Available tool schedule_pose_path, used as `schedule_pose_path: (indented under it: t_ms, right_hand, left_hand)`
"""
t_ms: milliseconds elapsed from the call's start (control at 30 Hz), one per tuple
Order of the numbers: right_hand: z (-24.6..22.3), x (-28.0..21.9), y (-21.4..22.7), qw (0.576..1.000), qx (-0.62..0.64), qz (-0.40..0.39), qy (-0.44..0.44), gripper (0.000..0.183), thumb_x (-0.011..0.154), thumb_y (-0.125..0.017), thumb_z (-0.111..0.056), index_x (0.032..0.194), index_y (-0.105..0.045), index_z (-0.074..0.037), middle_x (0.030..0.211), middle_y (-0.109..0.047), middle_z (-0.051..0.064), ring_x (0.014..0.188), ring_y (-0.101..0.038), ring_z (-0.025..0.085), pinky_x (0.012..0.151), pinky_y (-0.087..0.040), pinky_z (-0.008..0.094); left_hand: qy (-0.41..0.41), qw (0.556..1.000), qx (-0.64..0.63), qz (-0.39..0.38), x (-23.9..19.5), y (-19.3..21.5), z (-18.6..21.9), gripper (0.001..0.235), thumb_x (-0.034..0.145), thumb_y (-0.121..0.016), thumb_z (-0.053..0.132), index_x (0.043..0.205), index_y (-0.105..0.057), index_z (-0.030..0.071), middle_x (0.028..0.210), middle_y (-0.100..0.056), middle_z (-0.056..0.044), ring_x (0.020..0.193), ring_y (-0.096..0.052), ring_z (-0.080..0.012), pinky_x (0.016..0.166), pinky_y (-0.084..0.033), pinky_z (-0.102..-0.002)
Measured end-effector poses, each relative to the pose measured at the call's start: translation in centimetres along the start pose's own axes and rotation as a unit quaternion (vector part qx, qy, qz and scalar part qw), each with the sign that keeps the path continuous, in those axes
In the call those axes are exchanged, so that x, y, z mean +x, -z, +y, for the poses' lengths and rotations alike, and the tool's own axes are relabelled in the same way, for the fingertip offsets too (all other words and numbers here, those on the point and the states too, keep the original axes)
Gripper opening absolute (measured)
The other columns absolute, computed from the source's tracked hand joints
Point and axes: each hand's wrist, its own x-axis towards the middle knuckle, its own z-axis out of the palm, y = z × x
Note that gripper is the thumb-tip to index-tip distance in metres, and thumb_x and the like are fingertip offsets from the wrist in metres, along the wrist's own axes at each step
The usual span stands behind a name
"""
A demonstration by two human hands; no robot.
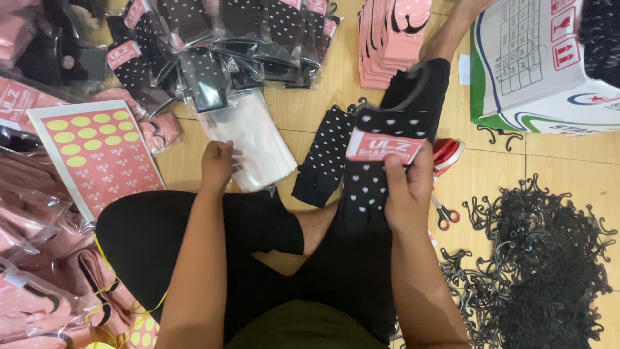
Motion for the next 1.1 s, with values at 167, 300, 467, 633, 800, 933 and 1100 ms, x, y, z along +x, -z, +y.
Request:
schedule_pose_path:
  t_ms: [167,300,467,633,800,933,1100]
  right_hand:
    - [-2.9,-1.5,0.3,0.998,0.012,-0.057,-0.013,0.078,0.108,-0.062,-0.005,0.175,-0.021,-0.005,0.176,-0.023,0.017,0.141,-0.054,0.027,0.122,-0.047,0.043]
    - [-6.2,-2.8,1.2,0.99,-0.054,-0.13,-0.03,0.082,0.102,-0.064,-0.001,0.173,-0.024,0.003,0.128,-0.072,0.029,0.126,-0.062,0.029,0.112,-0.051,0.049]
    - [-8.0,-6.0,2.4,0.964,-0.199,-0.173,-0.038,0.07,0.096,-0.073,-0.013,0.161,-0.05,-0.001,0.158,-0.059,0.024,0.106,-0.056,0.025,0.095,-0.049,0.038]
    - [-10.1,-4.9,0.0,0.934,-0.278,-0.185,-0.13,0.063,0.102,-0.064,-0.027,0.163,-0.047,-0.019,0.164,-0.059,0.004,0.042,-0.027,0.008,0.042,-0.033,0.024]
    - [-6.3,-5.5,-1.2,0.985,-0.101,-0.113,-0.085,0.091,0.103,-0.066,-0.008,0.175,-0.011,-0.004,0.134,-0.072,0.033,0.129,-0.069,0.042,0.081,-0.067,0.04]
    - [-5.0,-5.6,-2.4,0.991,0.018,-0.089,-0.098,0.098,0.103,-0.065,-0.001,0.176,0.0,-0.01,0.146,-0.067,0.029,0.137,-0.064,0.032,0.102,-0.063,0.043]
    - [-2.1,-9.5,-1.3,0.975,0.037,-0.154,-0.157,0.094,0.097,-0.074,-0.007,0.172,-0.018,-0.001,0.179,-0.023,0.023,0.164,-0.018,0.031,0.134,-0.017,0.05]
  left_hand:
    - [0.032,0.939,-0.324,-0.114,-10.1,-2.5,12.2,0.032,0.105,-0.067,0.005,0.127,-0.05,0.021,0.103,-0.075,-0.004,0.091,-0.081,-0.0169,0.082,-0.071,-0.027]
    - [-0.069,0.918,-0.363,-0.143,-12.2,-4.9,14.6,0.039,0.099,-0.08,0.008,0.126,-0.054,0.016,0.087,-0.07,-0.001,0.079,-0.078,-0.0133,0.079,-0.071,-0.026]
    - [-0.099,0.89,-0.436,-0.087,-13.5,-8.2,16.5,0.03,0.099,-0.082,0.011,0.109,-0.054,0.019,0.078,-0.058,0.004,0.062,-0.066,-0.0105,0.064,-0.059,-0.023]
    - [-0.105,0.895,-0.421,-0.101,-17.3,-10.4,17.3,0.023,0.102,-0.073,0.004,0.098,-0.056,0.018,0.071,-0.059,0.004,0.055,-0.061,-0.008,0.054,-0.046,-0.021]
    - [-0.136,0.927,-0.333,-0.108,-21.7,-13.0,17.1,0.035,0.092,-0.088,0.009,0.119,-0.065,0.007,0.089,-0.077,-0.009,0.084,-0.077,-0.0125,0.082,-0.065,-0.028]
    - [-0.072,0.933,-0.326,-0.132,-26.5,-14.2,20.1,0.06,0.092,-0.086,0.006,0.146,-0.061,0.001,0.119,-0.078,-0.012,0.111,-0.072,-0.0159,0.101,-0.06,-0.034]
    - [-0.085,0.955,-0.252,-0.133,-23.4,-12.3,18.6,0.051,0.094,-0.083,0.012,0.142,-0.065,0.006,0.121,-0.079,-0.008,0.114,-0.072,-0.0142,0.108,-0.059,-0.036]
